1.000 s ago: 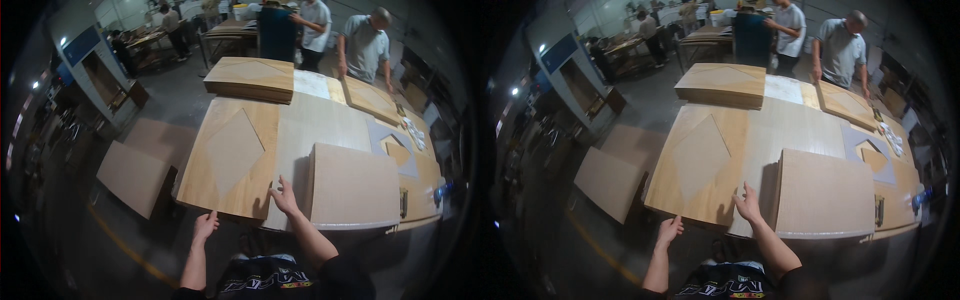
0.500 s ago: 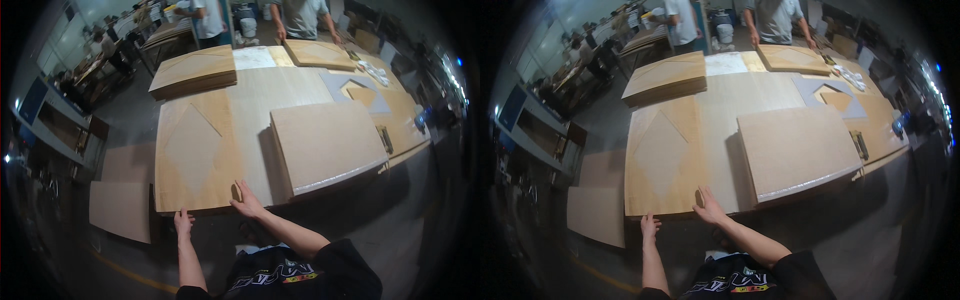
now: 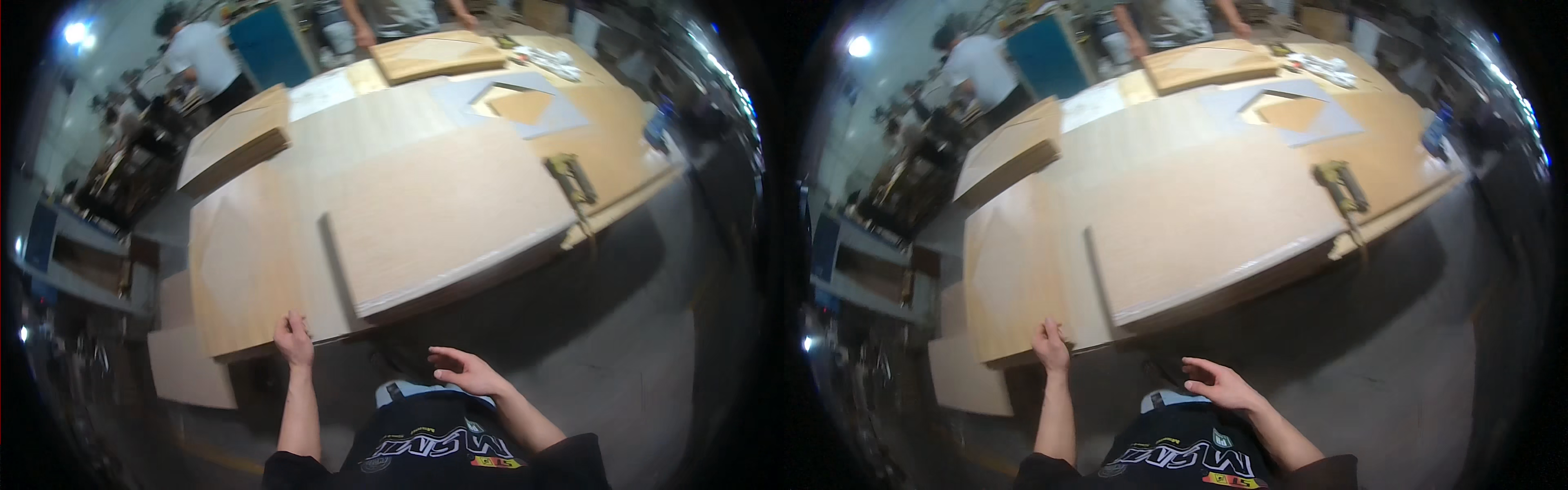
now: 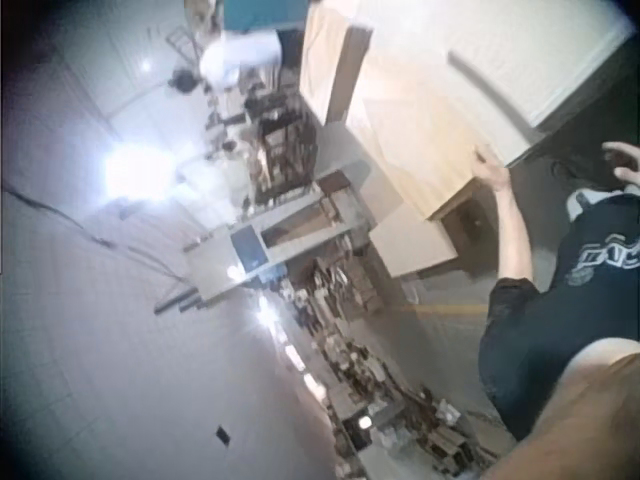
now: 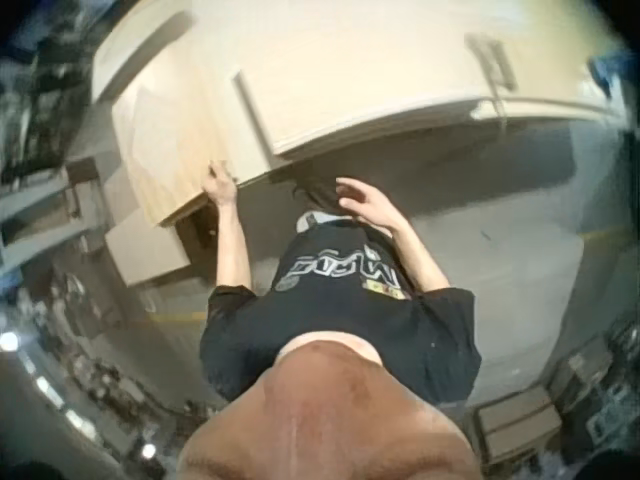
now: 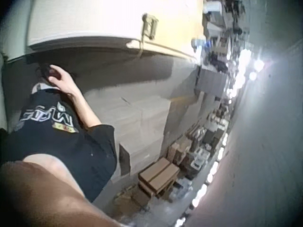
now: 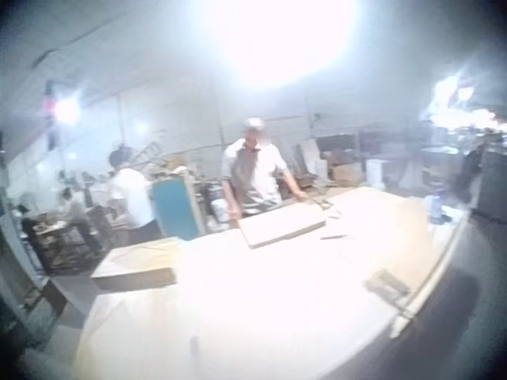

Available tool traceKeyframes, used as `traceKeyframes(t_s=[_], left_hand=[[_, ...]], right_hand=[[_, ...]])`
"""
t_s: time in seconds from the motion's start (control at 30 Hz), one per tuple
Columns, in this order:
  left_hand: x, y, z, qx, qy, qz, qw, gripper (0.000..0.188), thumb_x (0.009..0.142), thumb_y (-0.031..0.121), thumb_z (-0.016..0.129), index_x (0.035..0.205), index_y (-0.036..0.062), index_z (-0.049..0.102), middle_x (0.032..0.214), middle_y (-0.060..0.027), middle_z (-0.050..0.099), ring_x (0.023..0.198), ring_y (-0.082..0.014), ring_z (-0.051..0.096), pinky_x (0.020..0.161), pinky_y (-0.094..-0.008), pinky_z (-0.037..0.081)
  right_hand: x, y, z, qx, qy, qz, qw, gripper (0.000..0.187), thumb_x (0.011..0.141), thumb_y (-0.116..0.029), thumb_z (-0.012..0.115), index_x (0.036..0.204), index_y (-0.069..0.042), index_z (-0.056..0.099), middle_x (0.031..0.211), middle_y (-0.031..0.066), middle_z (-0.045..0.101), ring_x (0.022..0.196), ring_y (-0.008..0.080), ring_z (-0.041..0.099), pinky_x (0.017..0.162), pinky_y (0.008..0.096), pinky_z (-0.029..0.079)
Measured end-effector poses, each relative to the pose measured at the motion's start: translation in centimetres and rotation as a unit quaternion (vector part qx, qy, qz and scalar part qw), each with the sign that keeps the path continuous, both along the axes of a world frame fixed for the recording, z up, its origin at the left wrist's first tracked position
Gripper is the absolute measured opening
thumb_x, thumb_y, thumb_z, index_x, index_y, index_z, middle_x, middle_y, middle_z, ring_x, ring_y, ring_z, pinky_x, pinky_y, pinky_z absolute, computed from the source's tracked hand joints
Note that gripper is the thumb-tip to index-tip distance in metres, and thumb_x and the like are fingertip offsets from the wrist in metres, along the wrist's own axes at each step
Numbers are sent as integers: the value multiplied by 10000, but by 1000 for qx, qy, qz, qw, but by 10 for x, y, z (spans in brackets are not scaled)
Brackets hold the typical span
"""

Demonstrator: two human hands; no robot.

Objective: The person aligns wooden cutout boards and textured inserts on a workbench, fastens them together using a pneumatic nail gun, and stacks the assembled panels.

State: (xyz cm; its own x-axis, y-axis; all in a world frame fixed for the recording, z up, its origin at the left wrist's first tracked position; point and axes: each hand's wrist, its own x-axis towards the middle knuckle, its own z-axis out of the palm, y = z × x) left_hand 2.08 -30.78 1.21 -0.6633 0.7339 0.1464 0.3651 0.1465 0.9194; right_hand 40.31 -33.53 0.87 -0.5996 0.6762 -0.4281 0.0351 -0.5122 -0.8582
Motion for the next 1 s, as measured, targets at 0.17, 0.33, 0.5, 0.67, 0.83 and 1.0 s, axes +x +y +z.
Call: traceKeyframes(t_s=[0.17,0.33,0.5,0.67,0.83,1.0], left_hand=[[143,111,42,54,-10,-215,975,275,1016,211,599,830,18,660,647,3,556,617,-86,517,584,-261,420],[278,230,70,89,150,-431,885,149,938,177,687,938,29,698,772,-90,670,711,-183,631,659,-311,504],[406,372,75,83,257,-511,816,247,901,265,718,1060,78,697,1044,-120,697,980,-262,664,848,-375,522],[491,539,20,-32,389,-540,746,452,857,373,740,1216,114,653,1355,-145,588,1314,-299,517,1091,-499,398],[521,647,-46,-300,567,-468,608,1106,628,487,895,1542,159,367,1607,-160,321,1524,-344,225,1199,-678,154],[525,679,-60,-403,505,-504,573,1458,495,525,964,1632,241,98,1666,-149,212,1559,-347,116,1223,-653,120]], right_hand=[[87,13,42,62,37,-88,994,628,958,-115,693,1518,-43,417,1451,145,549,1347,230,514,1123,372,432],[142,15,47,79,55,-208,973,650,929,-148,730,1502,-42,444,1418,145,586,1337,234,532,1131,374,406],[197,24,43,73,-20,-293,953,633,918,-131,735,1484,-33,468,1396,137,613,1293,233,573,1105,365,431],[251,65,50,22,-101,-383,918,653,901,-122,747,1484,-29,467,1382,142,627,1279,226,593,1058,355,467],[311,138,77,55,-188,-406,893,673,888,-95,720,1495,-9,442,1396,155,609,1283,240,592,1067,364,461],[361,198,92,75,-263,-411,870,684,877,-104,729,1493,-9,447,1393,156,612,1284,251,594,1069,382,460]])
